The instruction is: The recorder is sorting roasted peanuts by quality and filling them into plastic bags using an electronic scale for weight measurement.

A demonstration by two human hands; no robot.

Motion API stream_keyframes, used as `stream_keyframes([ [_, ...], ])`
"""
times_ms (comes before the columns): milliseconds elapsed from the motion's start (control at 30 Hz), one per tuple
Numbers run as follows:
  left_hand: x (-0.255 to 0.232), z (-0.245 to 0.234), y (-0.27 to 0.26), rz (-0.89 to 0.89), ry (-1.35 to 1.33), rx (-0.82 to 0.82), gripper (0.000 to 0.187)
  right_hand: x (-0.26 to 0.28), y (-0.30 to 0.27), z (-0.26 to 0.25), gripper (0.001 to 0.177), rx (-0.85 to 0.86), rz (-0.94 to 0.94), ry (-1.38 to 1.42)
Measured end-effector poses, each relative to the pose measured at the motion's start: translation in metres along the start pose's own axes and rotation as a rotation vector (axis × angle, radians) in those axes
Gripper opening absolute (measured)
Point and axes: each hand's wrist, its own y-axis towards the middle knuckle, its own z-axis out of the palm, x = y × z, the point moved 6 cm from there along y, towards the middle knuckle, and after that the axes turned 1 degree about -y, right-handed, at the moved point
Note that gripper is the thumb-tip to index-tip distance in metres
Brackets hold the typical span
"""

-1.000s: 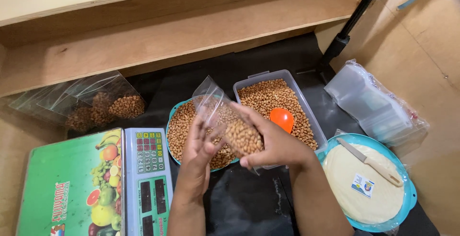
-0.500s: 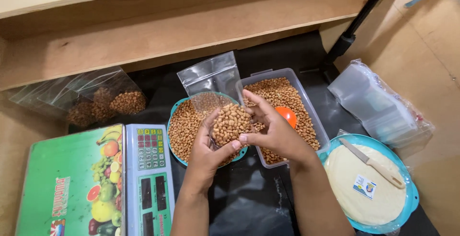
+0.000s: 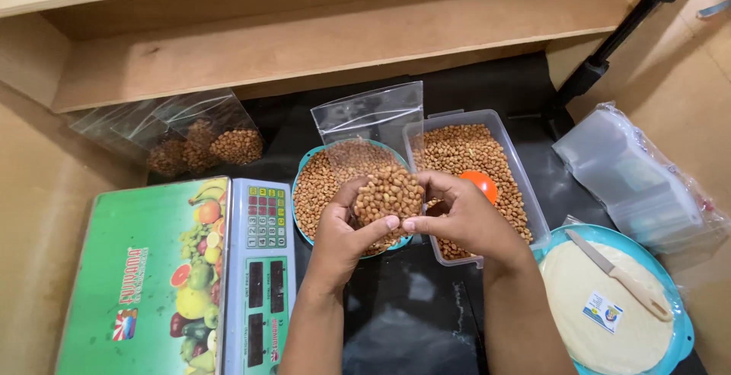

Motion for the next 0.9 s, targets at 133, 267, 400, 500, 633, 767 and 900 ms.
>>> stream_keyframes([
  [133,-0.02,0.006,-0.009,0.091,0.097,-0.001,0.066,0.01,-0.007,0.003,0.056,0.0,-0.041,-0.037],
  [267,-0.042,0.012,-0.026,0.145,0.046,0.065,0.067,0.025,-0.02,0.014,0.059,-0.012,-0.189,-0.051],
  [400,-0.066,0.003,-0.05,0.209,-0.072,0.22,0.073,0.045,-0.038,0.036,0.055,0.023,-0.46,0.006],
  [500,-0.06,0.014,-0.054,0.252,0.017,0.126,0.067,0.044,-0.038,0.032,0.051,0.016,-0.425,0.07],
  [633,-0.059,0.013,-0.056,0.177,-0.055,0.048,0.066,0.04,-0.033,0.041,0.053,-0.077,-0.312,0.044],
  [767,-0.056,0.013,-0.055,0.201,-0.031,0.066,0.063,0.045,-0.031,0.033,0.057,-0.035,-0.3,-0.016],
  [900,-0.057,0.02,-0.056,0.223,0.021,0.074,0.061,0.042,-0.032,0.031,0.057,-0.02,-0.28,-0.033],
])
